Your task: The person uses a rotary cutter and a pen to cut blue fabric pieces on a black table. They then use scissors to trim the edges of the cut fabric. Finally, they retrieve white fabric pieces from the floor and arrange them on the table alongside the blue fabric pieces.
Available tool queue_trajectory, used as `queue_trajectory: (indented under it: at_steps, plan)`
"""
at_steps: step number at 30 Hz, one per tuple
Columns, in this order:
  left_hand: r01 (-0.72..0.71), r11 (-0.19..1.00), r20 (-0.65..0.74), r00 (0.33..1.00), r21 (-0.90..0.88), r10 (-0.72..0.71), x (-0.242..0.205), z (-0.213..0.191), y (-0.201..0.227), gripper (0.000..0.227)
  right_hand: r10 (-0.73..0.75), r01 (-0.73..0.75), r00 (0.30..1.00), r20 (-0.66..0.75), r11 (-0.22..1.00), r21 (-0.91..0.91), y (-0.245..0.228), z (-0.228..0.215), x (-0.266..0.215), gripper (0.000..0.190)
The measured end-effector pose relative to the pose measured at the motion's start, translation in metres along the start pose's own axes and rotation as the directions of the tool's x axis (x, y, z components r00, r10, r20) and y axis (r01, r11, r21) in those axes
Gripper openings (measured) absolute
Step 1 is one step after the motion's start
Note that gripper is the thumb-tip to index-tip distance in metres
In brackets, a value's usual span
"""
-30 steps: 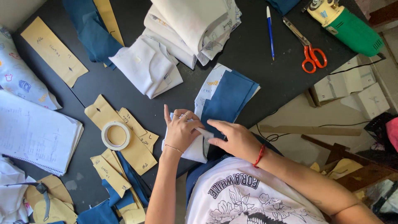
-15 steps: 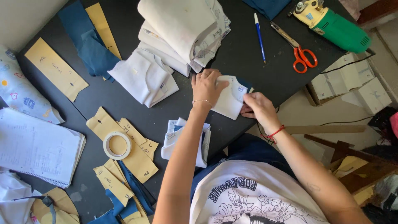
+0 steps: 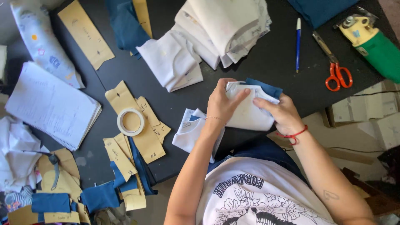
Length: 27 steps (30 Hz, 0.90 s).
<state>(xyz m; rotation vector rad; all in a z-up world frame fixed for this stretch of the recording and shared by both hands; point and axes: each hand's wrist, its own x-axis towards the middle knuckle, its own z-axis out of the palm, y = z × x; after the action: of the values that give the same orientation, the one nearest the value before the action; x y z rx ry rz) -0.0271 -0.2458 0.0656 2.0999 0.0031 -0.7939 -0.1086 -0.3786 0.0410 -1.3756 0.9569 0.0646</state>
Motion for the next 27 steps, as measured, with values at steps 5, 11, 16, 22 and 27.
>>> queue_trajectory:
  at_steps: [5, 11, 16, 22, 27]
  plan:
    - [-0.16, 0.931, -0.209, 0.973, -0.329, 0.094, -0.069, -0.079, -0.02, 0.049, -0.057, 0.024, 0.966, 0.254, 0.991, 0.13, -0.031, 0.045, -0.053, 0.054]
    - [-0.43, 0.714, -0.808, 0.486, -0.552, -0.332, -0.137, -0.094, -0.11, 0.012, 0.154, -0.207, 0.92, 0.361, 0.971, 0.115, 0.02, 0.096, -0.068, 0.049]
    - [0.256, 0.47, -0.077, 0.811, -0.845, -0.58, -0.163, -0.057, -0.13, 0.062, 0.159, 0.07, 0.921, 0.357, 0.83, -0.553, 0.027, 0.08, -0.054, 0.065]
    - [0.221, 0.398, -0.004, 0.87, -0.89, -0.493, -0.131, -0.022, -0.14, 0.063, 0.075, 0.341, 0.802, 0.593, 0.758, -0.557, 0.029, 0.082, -0.042, 0.095]
    - [0.15, 0.401, 0.0, 0.937, -0.904, -0.351, -0.101, -0.024, -0.102, 0.064, 0.201, 0.013, 0.884, 0.422, 0.892, -0.452, -0.015, 0.08, -0.066, 0.091]
